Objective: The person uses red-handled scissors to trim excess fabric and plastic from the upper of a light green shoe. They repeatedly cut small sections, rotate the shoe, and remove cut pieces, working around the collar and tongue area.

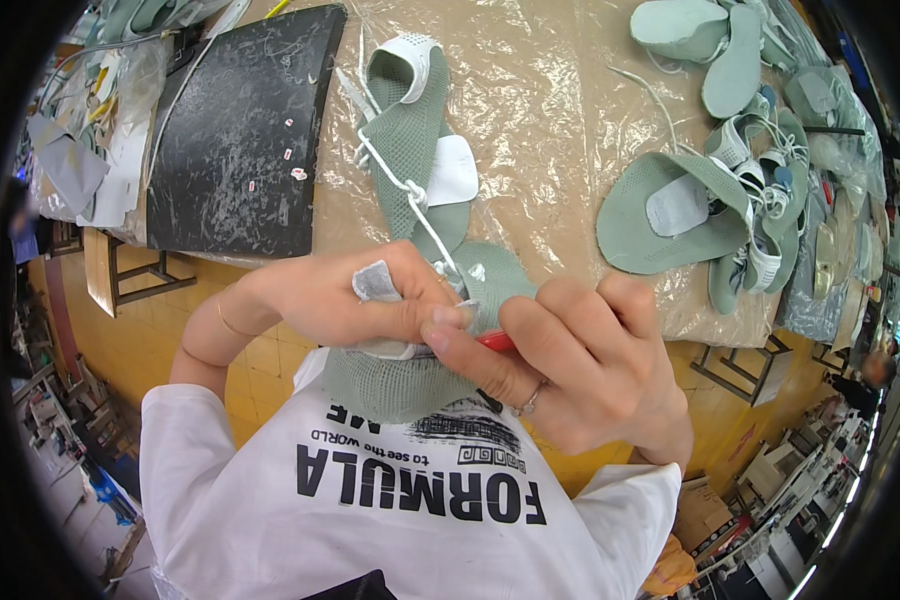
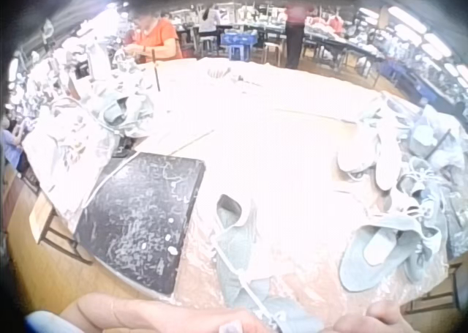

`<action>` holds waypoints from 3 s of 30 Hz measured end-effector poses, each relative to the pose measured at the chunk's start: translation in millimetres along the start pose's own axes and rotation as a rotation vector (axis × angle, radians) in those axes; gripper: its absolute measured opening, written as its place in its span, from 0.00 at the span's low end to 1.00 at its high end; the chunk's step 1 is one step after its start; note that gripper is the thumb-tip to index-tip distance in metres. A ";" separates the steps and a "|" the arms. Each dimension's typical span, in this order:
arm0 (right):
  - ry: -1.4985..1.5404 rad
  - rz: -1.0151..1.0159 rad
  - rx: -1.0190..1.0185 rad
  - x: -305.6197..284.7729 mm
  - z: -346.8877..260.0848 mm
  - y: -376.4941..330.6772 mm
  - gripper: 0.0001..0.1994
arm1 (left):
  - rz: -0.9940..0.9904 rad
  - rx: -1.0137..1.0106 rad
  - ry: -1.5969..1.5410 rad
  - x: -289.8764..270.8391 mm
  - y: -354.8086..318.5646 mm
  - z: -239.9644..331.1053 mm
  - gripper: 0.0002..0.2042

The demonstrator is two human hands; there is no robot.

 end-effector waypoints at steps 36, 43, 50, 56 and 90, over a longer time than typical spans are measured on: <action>1.649 0.786 0.827 74.4 10.3 -20.8 0.16 | 0.681 0.206 0.220 2.0 -6.7 -2.7 0.13; 1.727 0.744 0.828 77.3 6.5 -13.7 0.13 | 0.630 0.251 0.335 -1.8 -9.2 5.6 0.11; 1.605 0.839 0.965 64.9 1.8 -17.5 0.11 | 0.682 0.318 0.277 2.1 -18.1 10.4 0.11; 1.607 0.845 1.076 63.8 -5.8 -26.7 0.11 | 0.618 0.252 0.244 5.3 -27.8 11.2 0.12; -0.016 0.035 0.149 -17.1 -1.2 15.4 0.21 | 0.097 -0.053 0.088 -11.8 -7.7 14.4 0.22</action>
Point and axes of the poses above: each hand's wrist, its own y-axis towards the middle knuckle, its own x-axis out of the palm, z = x × y, the point moved 4 cm from there along y, towards the middle knuckle, and after that the axes turned 12 degrees about y, right-handed, at the moved point
